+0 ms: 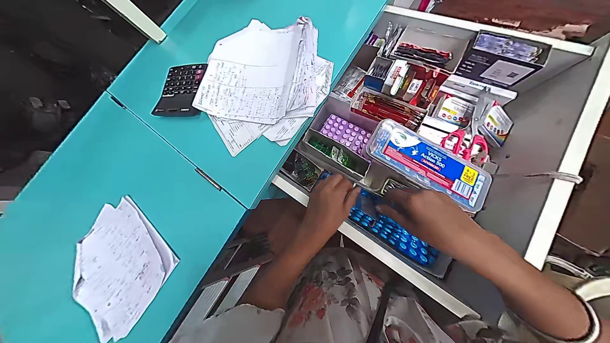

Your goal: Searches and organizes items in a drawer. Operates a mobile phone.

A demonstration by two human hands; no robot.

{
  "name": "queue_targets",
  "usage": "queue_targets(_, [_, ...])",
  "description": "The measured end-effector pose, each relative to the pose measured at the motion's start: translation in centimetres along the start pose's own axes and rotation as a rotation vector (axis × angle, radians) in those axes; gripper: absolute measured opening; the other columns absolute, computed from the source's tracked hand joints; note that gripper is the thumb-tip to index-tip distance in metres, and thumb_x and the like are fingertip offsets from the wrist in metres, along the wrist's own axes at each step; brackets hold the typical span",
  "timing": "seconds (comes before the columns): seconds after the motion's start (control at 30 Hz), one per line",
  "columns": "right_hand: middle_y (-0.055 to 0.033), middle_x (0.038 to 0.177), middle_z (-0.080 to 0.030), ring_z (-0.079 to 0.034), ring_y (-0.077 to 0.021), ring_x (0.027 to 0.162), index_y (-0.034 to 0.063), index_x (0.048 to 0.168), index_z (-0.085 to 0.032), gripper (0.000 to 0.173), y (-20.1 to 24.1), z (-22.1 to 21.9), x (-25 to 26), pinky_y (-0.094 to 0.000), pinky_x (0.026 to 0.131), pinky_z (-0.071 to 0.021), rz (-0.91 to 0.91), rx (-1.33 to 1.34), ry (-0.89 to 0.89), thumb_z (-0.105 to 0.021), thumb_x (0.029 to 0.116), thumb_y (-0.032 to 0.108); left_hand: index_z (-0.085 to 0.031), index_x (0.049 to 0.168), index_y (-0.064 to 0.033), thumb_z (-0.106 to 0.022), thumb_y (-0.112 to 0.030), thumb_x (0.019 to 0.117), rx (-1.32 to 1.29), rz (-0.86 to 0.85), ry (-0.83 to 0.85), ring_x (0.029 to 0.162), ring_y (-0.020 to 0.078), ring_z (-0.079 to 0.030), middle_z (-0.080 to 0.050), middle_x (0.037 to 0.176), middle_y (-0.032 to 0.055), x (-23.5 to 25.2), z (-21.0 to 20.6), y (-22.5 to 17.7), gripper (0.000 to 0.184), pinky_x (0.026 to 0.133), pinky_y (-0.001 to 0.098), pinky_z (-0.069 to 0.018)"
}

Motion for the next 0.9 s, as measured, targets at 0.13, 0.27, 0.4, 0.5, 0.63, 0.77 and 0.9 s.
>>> queue_targets(0.13, [-0.0150, 0.097, -0.069, -0.070, -0.0316, 0.092, 0.0033, 0.104, -0.071, 0.022, 2.1, -0.1, 5.2, -0.0452, 0.076, -0.0589, 0.413, -0.018, -0.164, -0.053, 0.1027, 0.016, -0.076, 0.088, -0.0074, -0.068, -0.024, 0.0951, -0.093, -0.224, -0.192, 0.089, 0.0225, -0.069, -0.072, 0.089, 0.0083, -4.5, -0.9, -1.4, 0.020, 0.084, 0.0381, -0.0547])
queue_targets(0.27, [-0.0178, 0.141, -0.060, -0.052, -0.0358, 0.138, 0.0030, 0.126, -0.067, 0.030, 3.0, -2.8, 12.9, -0.0516, 0.110, -0.0448, 0.690, -0.079, -0.067, -0.046, 0.1069, 0.014, -0.074, 0.087, -0.0112, -0.063, -0.028, 0.1001, -0.067, -0.351, -0.205, 0.106, 0.0174, -0.068, -0.074, 0.109, 0.0057, -7.7, -0.2, -0.7, 0.024, 0.099, 0.0343, -0.0509])
queue_targets(0.4, [-0.0200, 0.137, -0.063, -0.053, -0.0386, 0.136, 0.0005, 0.125, -0.066, 0.029, 4.2, -5.6, 18.6, -0.0540, 0.114, -0.0404, 0.739, -0.089, 0.042, -0.050, 0.1009, 0.003, -0.074, 0.091, -0.0093, -0.062, -0.034, 0.1016, -0.098, -0.364, -0.194, 0.117, 0.0176, -0.066, -0.071, 0.123, 0.0085, -10.2, 0.5, 0.1, 0.029, 0.104, 0.0360, -0.0499])
queue_targets(0.5, [-0.0263, 0.124, -0.067, -0.060, -0.0441, 0.124, -0.0037, 0.119, -0.069, 0.027, 6.1, -5.8, 21.1, -0.0588, 0.109, -0.0417, 0.651, -0.150, 0.165, -0.051, 0.0992, 0.000, -0.075, 0.093, -0.0100, -0.061, -0.034, 0.1025, -0.081, -0.336, -0.209, 0.116, 0.0182, -0.066, -0.072, 0.119, 0.0075, -11.7, 1.2, 0.7, 0.029, 0.102, 0.0356, -0.0511])
queue_targets(0.63, [-0.0270, 0.152, -0.048, -0.042, -0.0397, 0.145, -0.0058, 0.145, -0.049, 0.042, 9.3, -5.0, 21.9, -0.0546, 0.119, -0.0297, 0.453, -0.223, 0.307, -0.035, 0.1094, 0.010, -0.075, 0.091, -0.0109, -0.061, -0.033, 0.1021, -0.048, -0.282, -0.266, 0.112, 0.0173, -0.068, -0.073, 0.116, 0.0062, -13.4, 2.4, 2.2, 0.028, 0.098, 0.0333, -0.0530])
queue_targets(0.77, [-0.0278, 0.147, -0.052, -0.045, -0.0404, 0.141, -0.0048, 0.141, -0.055, 0.044, 9.9, -5.9, 24.0, -0.0554, 0.119, -0.0302, 0.399, -0.076, 0.206, -0.054, 0.1043, 0.018, -0.075, 0.089, -0.0129, -0.061, -0.032, 0.1017, -0.081, -0.212, -0.349, 0.107, 0.0148, -0.068, -0.074, 0.110, 0.0039, -14.4, 2.8, 3.7, 0.026, 0.095, 0.0294, -0.0537])
queue_targets(0.9, [-0.0250, 0.138, -0.059, -0.054, -0.0321, 0.133, -0.0050, 0.135, -0.059, 0.052, 8.4, -6.4, 25.3, -0.0468, 0.115, -0.0395, 0.464, 0.050, 0.164, -0.068, 0.0960, 0.027, -0.075, 0.088, -0.0131, -0.061, -0.031, 0.1010, -0.082, -0.198, -0.377, 0.104, 0.0139, -0.069, -0.075, 0.108, 0.0025, -15.1, 3.5, 4.6, 0.026, 0.092, 0.0279, -0.0545])
Point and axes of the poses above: each hand's wrist, its own x-axis towards the middle knuckle, its own z-axis out of the back of the hand, y = z × x, the point moved 1 cm from there along x, towards the middle knuckle
